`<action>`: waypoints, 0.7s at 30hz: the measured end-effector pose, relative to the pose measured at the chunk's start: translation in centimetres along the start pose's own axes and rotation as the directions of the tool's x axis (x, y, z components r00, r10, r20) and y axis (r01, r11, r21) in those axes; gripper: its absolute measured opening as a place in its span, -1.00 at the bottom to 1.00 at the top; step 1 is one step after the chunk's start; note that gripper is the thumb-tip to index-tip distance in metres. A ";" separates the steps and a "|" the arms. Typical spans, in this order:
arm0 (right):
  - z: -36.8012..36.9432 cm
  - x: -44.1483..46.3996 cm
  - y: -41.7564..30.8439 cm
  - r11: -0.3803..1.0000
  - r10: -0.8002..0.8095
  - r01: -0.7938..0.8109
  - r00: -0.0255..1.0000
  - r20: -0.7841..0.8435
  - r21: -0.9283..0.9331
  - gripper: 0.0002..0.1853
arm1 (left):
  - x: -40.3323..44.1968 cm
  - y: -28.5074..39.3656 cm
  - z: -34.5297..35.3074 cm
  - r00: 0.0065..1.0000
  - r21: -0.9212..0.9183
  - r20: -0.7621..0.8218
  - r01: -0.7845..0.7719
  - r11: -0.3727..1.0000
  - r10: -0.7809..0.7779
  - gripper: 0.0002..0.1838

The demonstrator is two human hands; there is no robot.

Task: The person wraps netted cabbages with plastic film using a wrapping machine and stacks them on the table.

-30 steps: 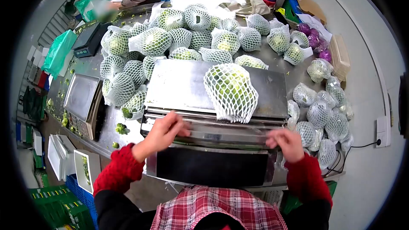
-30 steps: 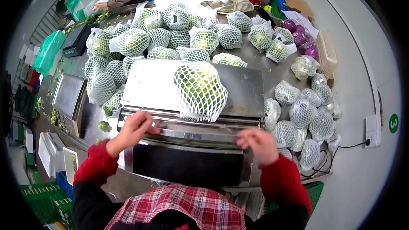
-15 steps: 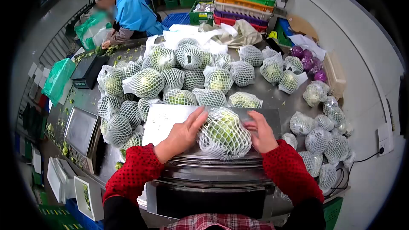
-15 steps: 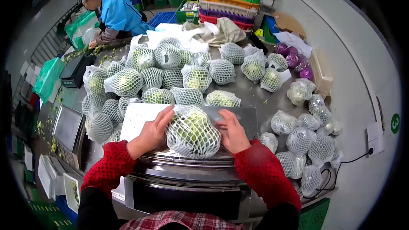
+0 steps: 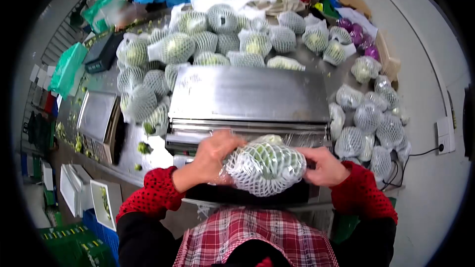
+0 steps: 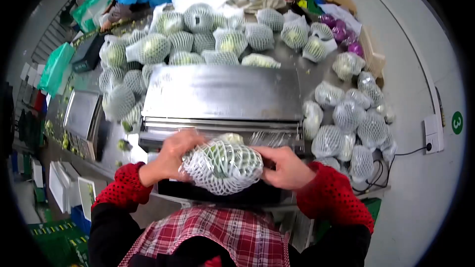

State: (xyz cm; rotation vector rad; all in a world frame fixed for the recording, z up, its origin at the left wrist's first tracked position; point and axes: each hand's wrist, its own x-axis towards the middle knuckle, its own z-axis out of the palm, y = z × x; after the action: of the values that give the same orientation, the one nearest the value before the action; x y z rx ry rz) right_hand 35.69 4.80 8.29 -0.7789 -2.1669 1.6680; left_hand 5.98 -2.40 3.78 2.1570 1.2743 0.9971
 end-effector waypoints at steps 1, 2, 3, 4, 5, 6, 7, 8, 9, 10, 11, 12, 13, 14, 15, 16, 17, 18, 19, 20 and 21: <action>1.0 -1.7 1.3 0.986 0.163 -0.164 0.984 0.071 0.008 -0.63 | -2.5 -0.3 1.6 0.998 -0.114 0.049 0.035 0.993 -0.030 -0.37; 2.7 -2.8 2.7 0.981 0.184 -0.184 0.983 0.007 0.061 -0.74 | -4.6 -0.4 2.9 0.994 -0.223 0.098 0.076 0.972 -0.055 -0.34; 3.6 -3.8 3.3 0.890 0.377 -0.365 0.926 0.007 0.274 -0.72 | -5.5 1.1 2.4 0.944 -0.327 0.216 0.312 0.892 -0.251 -0.31; 4.2 -4.7 3.8 0.727 0.548 -0.506 0.835 0.052 0.464 -0.67 | -7.3 1.3 3.4 0.798 -0.626 0.359 0.591 0.509 -0.484 -0.38; 4.9 -5.8 4.0 0.575 0.639 -0.491 0.769 0.015 0.655 -0.56 | -8.8 1.3 3.6 0.745 -0.746 0.360 0.591 0.306 -0.561 -0.41; 6.0 -6.8 3.5 0.532 0.605 -0.356 0.795 -0.050 0.768 -0.56 | -10.0 1.5 3.5 0.688 -0.837 0.369 0.538 0.099 -0.625 -0.45; 6.9 -7.6 3.7 0.517 0.574 -0.232 0.808 -0.132 0.824 -0.61 | -10.6 2.6 3.9 0.744 -0.933 0.325 0.354 -0.067 -0.584 -0.44; 7.8 -8.4 3.8 0.484 0.559 -0.109 0.802 -0.211 0.868 -0.65 | -10.9 4.1 4.4 0.759 -0.928 0.339 0.174 -0.328 -0.556 -0.53; 8.5 -8.7 3.3 0.474 0.564 -0.123 0.802 -0.194 0.872 -0.65 | -12.1 4.4 5.7 0.732 -0.943 0.331 0.245 -0.224 -0.595 -0.58; 9.1 -8.6 2.6 0.582 0.509 -0.085 0.814 -0.281 0.808 -0.69 | -12.9 4.3 6.9 0.714 -0.942 0.314 0.317 -0.110 -0.626 -0.64; 9.8 -8.7 2.1 0.678 0.448 -0.047 0.818 -0.362 0.734 -0.72 | -12.8 5.2 7.5 0.752 -0.889 0.187 0.404 0.218 -0.631 -0.69; 10.5 -9.1 2.3 0.673 0.451 -0.050 0.818 -0.357 0.738 -0.72 | -12.4 5.6 8.4 0.654 -0.865 0.149 0.449 0.222 -0.742 -0.76; 11.1 -9.4 2.8 0.750 0.460 -0.099 0.789 -0.407 0.654 -0.75 | -12.5 5.5 9.0 0.583 -0.881 0.115 0.435 0.189 -0.804 -0.79; 11.6 -9.7 3.4 0.816 0.457 -0.152 0.760 -0.462 0.558 -0.77 | -12.6 5.2 9.5 0.509 -0.897 0.083 0.413 0.158 -0.857 -0.79; 12.1 -9.9 4.0 0.839 0.452 -0.118 0.695 -0.559 0.532 -0.80 | -13.0 5.2 9.9 0.497 -0.888 -0.039 0.381 0.258 -0.867 -0.77; 11.9 -10.1 4.9 0.842 0.451 -0.118 0.691 -0.565 0.527 -0.80 | -13.4 5.3 10.0 0.478 -0.867 -0.158 0.353 0.353 -0.864 -0.75; 11.3 -10.4 5.8 0.868 0.458 -0.176 0.642 -0.614 0.464 -0.83 | -14.2 5.2 9.4 0.493 -0.823 -0.215 0.373 0.428 -0.843 -0.74; 10.8 -10.5 6.3 0.885 0.459 -0.238 0.592 -0.662 0.401 -0.85 | -14.8 4.6 9.6 0.547 -0.540 -0.523 0.380 0.751 -0.653 -0.69; 10.1 -9.9 5.8 0.871 0.484 -0.237 0.562 -0.671 0.430 -0.83 | -14.5 6.0 8.3 0.382 -0.812 -0.367 0.313 0.492 -0.848 -0.65; 9.0 -9.8 5.1 0.832 0.529 -0.183 0.548 -0.648 0.524 -0.79 | -14.3 7.8 6.4 0.238 -0.967 -0.124 0.188 0.171 -0.963 -0.60; 8.5 -10.8 3.9 0.790 0.581 -0.257 0.604 -0.545 0.557 -0.77 | -14.8 8.7 5.3 0.182 -0.963 -0.130 0.210 0.167 -0.975 -0.57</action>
State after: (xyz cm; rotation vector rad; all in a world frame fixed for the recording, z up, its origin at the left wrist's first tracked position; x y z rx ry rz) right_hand 40.75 -7.47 3.16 -1.5749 -1.0677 1.5743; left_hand 10.21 -19.65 0.96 0.0506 1.4652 1.6406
